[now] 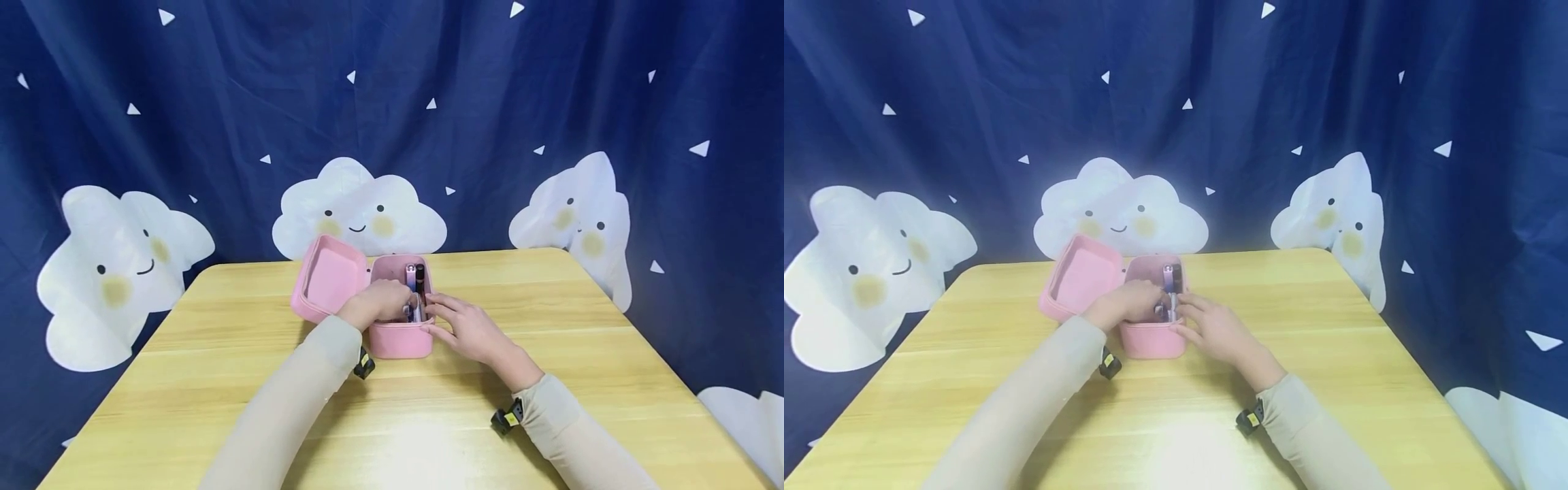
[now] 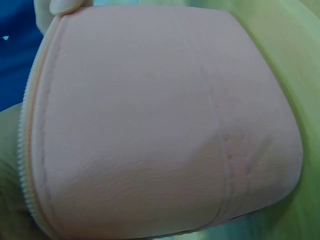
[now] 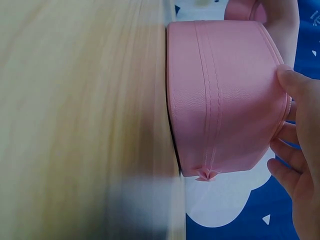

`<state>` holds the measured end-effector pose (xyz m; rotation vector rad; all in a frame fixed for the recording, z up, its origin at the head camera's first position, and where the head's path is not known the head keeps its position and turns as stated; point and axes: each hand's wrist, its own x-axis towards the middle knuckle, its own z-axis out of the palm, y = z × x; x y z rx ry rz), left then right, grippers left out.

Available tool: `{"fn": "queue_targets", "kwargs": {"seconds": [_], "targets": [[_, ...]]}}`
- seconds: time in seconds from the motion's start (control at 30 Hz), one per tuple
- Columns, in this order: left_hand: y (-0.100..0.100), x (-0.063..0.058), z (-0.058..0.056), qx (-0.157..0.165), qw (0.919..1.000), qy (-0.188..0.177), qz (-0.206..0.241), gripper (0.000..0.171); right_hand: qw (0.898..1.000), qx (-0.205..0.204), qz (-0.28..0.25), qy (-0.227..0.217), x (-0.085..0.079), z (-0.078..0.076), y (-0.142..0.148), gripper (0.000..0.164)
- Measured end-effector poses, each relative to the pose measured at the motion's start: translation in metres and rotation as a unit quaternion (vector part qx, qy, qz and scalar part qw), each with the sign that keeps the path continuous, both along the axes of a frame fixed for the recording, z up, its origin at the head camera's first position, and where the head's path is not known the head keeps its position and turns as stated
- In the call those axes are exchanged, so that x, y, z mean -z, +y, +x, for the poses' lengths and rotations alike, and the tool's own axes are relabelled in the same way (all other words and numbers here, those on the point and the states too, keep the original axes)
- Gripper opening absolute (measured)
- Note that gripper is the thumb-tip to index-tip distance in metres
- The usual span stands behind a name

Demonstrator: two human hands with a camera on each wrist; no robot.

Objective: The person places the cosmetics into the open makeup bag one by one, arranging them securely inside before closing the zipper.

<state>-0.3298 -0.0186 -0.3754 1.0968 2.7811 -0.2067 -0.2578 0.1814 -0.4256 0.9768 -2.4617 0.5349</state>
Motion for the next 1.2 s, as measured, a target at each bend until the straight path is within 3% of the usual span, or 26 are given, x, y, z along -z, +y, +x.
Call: {"fn": "queue_targets", "kwargs": {"seconds": [0.1,0.2,0.4,0.6,0.7,0.87,0.97,1.07,1.2], "targets": [[-0.002,-0.004,0.002,-0.025,0.9989,0.039,-0.009,0.017,1.0,0.001,0.002,-0.002,0.001,0.0,0.0,0.042],[-0.003,-0.005,0.003,-0.063,0.9955,0.063,-0.033,0.008,1.0,0.003,0.003,-0.004,0.001,0.001,0.0,0.043],[-0.001,-0.004,0.006,-0.09,0.9917,0.066,-0.064,0.006,1.0,0.008,0.009,-0.01,0.001,0.001,0.001,0.043],[0.001,-0.011,0.011,-0.108,0.9881,0.071,-0.083,0.007,1.0,0.009,0.007,-0.011,-0.001,0.002,0.001,0.043],[-0.003,-0.016,0.012,-0.111,0.9884,0.088,-0.056,0.017,1.0,0.011,0.01,-0.013,-0.001,0.001,0.001,0.043],[-0.021,-0.037,0.024,-0.107,0.9842,0.139,0.028,0.039,1.0,0.008,0.005,-0.011,-0.003,0.001,0.0,0.043],[-0.036,-0.049,0.032,-0.109,0.9823,0.139,0.063,0.049,1.0,0.009,0.005,-0.015,-0.002,0.001,0.0,0.043],[-0.053,-0.056,0.037,-0.103,0.9814,0.129,0.098,0.052,1.0,0.011,0.004,-0.021,-0.001,0.001,0.0,0.044],[-0.079,-0.059,0.039,-0.059,0.9743,0.132,0.172,0.044,1.0,0.014,-0.003,-0.022,0.001,0.001,-0.001,0.044]]}}
